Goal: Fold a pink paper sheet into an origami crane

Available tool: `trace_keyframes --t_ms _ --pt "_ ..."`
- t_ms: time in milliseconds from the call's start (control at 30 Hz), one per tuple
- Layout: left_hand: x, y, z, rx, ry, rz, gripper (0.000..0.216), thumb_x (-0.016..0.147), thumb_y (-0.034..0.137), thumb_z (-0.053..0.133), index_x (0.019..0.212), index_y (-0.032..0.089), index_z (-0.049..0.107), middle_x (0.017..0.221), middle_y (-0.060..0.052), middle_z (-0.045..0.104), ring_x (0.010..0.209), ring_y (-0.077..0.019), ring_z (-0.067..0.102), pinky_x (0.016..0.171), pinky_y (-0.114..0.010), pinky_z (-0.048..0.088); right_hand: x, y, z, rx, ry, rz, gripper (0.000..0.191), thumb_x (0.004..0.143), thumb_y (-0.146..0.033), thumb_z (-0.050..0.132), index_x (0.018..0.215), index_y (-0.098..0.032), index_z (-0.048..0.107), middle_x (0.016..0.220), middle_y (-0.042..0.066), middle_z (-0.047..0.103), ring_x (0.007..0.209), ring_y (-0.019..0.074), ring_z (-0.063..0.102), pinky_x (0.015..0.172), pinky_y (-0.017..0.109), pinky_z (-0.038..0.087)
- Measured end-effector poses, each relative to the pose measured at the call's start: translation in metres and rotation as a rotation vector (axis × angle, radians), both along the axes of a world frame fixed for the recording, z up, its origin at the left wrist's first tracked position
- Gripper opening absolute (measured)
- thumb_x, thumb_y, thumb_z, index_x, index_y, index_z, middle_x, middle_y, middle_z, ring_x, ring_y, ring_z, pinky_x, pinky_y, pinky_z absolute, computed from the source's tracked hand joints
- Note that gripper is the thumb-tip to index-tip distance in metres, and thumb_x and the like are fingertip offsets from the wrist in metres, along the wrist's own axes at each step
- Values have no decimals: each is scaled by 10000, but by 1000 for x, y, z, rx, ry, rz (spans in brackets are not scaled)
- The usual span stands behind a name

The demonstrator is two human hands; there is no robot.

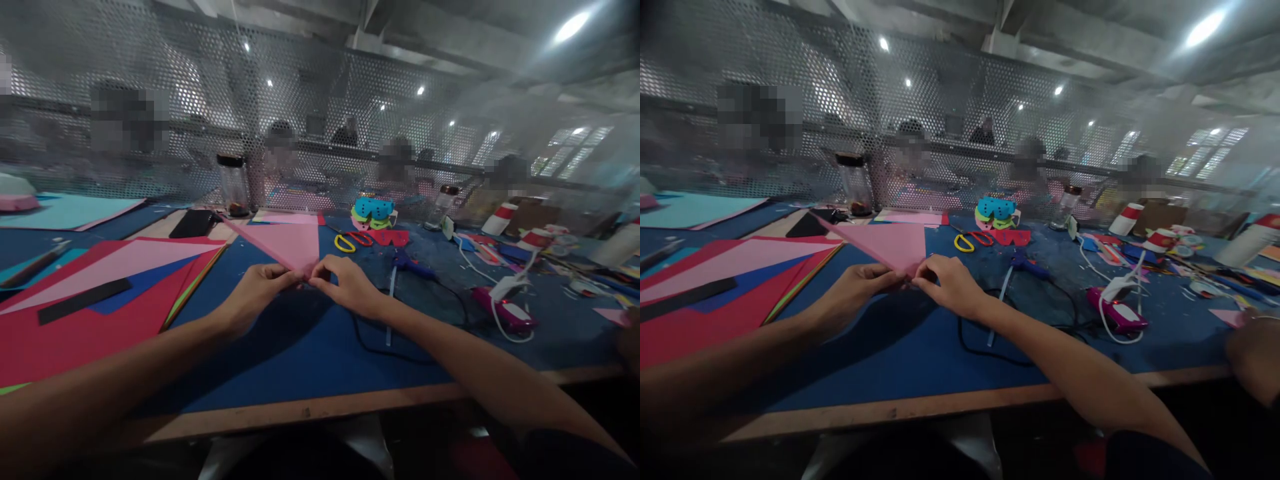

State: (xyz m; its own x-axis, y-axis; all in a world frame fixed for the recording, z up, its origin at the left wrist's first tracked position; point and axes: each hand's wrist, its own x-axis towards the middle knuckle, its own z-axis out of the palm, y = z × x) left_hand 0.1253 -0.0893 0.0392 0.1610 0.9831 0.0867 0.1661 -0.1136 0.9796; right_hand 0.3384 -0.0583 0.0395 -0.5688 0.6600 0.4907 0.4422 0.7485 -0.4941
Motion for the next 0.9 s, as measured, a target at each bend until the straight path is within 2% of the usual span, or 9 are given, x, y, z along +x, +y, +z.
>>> trace_keyframes --t_ms 100,200,300,433,567,700,800,900 --pt "1 1 4 30 -51 0 333 800 496 745 847 167 765 914 -72 779 919 -229 693 911 -356 535 0 -1 4 -8 26 -6 144 970 -324 637 908 -195 652 915 36 687 868 170 619 823 294 436" --pt "-3 4 11 61 -117 20 305 806 463 747 878 167 751 937 -65 764 908 -209 678 941 -361 533 2 2 9 -46 153 -78 150 972 -336 606 956 -190 637 951 43 686 886 174 616 836 299 455" --pt "-9 5 17 47 -140 -20 306 783 461 782 812 159 738 866 -57 735 832 -188 651 898 -348 539 5 7 14 -164 301 -124 217 958 -401 607 996 -187 614 951 44 682 868 171 618 817 299 472" --pt "-14 5 15 -23 -115 -129 312 766 459 805 764 158 722 775 -29 690 756 -159 614 808 -304 520 8 10 17 -300 383 -59 348 979 -527 525 918 -189 585 839 27 651 790 158 599 774 294 463" --pt "-13 3 13 -52 -64 -201 315 741 424 818 665 155 673 676 2 630 676 -125 553 708 -256 463 8 10 15 -274 341 -69 414 935 -586 563 800 -195 565 709 -21 524 682 138 491 654 281 384" --pt "-14 3 14 -58 -45 -137 316 701 431 843 770 155 704 712 9 632 677 -122 544 690 -250 440 8 12 11 -228 292 -77 381 909 -524 608 736 -193 537 675 -41 435 628 119 403 609 282 322" --pt "-19 7 13 -3 -5 -43 370 720 494 817 824 157 706 731 11 619 665 -116 515 650 -242 405 9 12 10 -213 272 -59 370 947 -492 570 727 -198 523 666 -41 443 623 120 417 611 284 326" --pt "-26 12 11 46 70 -13 383 764 528 756 825 155 695 735 8 610 663 -123 505 629 -244 385 10 10 10 -156 271 -79 323 998 -446 519 801 -196 572 719 -21 538 675 137 504 654 287 379"
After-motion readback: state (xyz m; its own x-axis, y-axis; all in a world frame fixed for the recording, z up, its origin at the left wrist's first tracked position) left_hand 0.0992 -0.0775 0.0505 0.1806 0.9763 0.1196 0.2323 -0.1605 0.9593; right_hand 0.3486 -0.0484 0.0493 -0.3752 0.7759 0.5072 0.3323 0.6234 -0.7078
